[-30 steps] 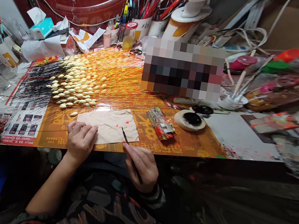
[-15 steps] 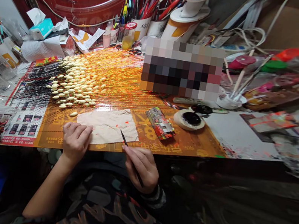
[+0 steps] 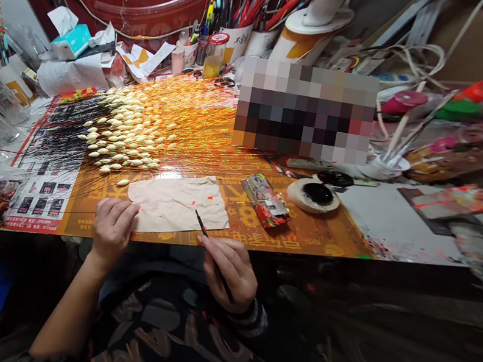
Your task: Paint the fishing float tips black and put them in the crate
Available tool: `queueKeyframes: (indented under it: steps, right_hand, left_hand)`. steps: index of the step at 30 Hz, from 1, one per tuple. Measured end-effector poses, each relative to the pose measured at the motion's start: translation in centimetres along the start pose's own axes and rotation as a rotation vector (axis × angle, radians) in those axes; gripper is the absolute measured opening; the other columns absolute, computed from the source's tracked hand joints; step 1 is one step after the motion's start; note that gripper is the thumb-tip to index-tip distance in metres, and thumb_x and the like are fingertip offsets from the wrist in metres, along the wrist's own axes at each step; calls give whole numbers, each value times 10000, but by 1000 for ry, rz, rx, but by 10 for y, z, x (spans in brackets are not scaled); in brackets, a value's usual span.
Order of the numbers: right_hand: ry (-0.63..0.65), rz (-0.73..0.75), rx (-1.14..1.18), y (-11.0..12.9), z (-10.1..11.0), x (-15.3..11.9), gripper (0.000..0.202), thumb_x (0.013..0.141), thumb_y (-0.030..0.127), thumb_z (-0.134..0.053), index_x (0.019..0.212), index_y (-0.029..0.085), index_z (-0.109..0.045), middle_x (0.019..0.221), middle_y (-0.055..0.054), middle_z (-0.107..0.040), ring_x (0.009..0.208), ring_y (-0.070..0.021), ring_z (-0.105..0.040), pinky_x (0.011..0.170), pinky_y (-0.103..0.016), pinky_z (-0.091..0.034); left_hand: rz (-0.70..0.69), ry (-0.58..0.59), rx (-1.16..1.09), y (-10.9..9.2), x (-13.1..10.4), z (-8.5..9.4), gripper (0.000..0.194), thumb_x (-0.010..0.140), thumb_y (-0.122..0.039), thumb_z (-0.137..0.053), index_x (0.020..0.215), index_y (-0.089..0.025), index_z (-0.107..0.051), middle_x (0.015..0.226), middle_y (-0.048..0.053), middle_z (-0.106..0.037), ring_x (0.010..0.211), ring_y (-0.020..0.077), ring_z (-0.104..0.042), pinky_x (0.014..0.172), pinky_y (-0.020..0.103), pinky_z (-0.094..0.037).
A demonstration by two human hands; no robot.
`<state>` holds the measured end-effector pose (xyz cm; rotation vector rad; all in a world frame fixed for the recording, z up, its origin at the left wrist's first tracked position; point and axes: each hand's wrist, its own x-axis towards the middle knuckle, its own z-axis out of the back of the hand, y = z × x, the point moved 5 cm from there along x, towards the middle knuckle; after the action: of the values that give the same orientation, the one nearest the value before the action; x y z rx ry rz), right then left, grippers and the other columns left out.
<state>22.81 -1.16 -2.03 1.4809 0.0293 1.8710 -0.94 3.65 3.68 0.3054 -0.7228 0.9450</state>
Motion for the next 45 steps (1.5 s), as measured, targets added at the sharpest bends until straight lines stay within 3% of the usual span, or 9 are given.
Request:
queueKeyframes:
  steps: [11,18,24,28,32,45]
  right_hand:
    - [-22,21,46,6,1,13,592,864,0,-566,1418,199,-496,1041,-112,-693,908,-211,-653,728,-358,-582]
    - [-34,7,98,3,6,7,589,857,-7,-572,1408,191,-506,1063,-122,-687,900,-214,-656,710,-363,-580]
    - [-41,18,92,2,8,6,600,841,-26,-577,1406,162,-509,1061,-133,-689,919,-230,-656,726,-379,-579]
    - [-30,6,44,-1,7,3,588,852,0,-589,1406,182,-511,1097,-120,-695,951,-236,-640,763,-399,-577]
    - [-10,3,9,-4,5,1,569,873,39,-588,1413,193,-504,1112,-112,-701,965,-240,-631,773,-404,-574]
    - [1,-9,-63,4,-2,10,568,889,62,-584,1430,209,-490,1099,-96,-714,909,-234,-640,754,-389,-560]
  left_hand:
    - [-51,-6,62,-3,3,4,260,856,-132,-665,1111,-181,-651,983,80,-722,939,237,-612,922,422,-424]
    - [-85,5,142,-21,17,1,221,860,-151,-663,1080,-175,-652,942,63,-733,925,234,-625,938,433,-385]
    - [-150,9,122,-51,37,-20,165,900,-145,-588,1050,-168,-651,902,58,-727,890,211,-612,914,407,-386]
    - [-190,37,102,-64,49,-38,155,924,-162,-552,1054,-156,-636,848,53,-707,778,190,-584,771,361,-391]
    - [-193,33,83,-66,51,-45,168,914,-161,-571,1074,-138,-620,816,51,-690,723,191,-552,683,350,-358]
    - [-149,51,36,-63,47,-46,176,943,-168,-523,1098,-170,-606,830,58,-696,742,185,-581,712,348,-366]
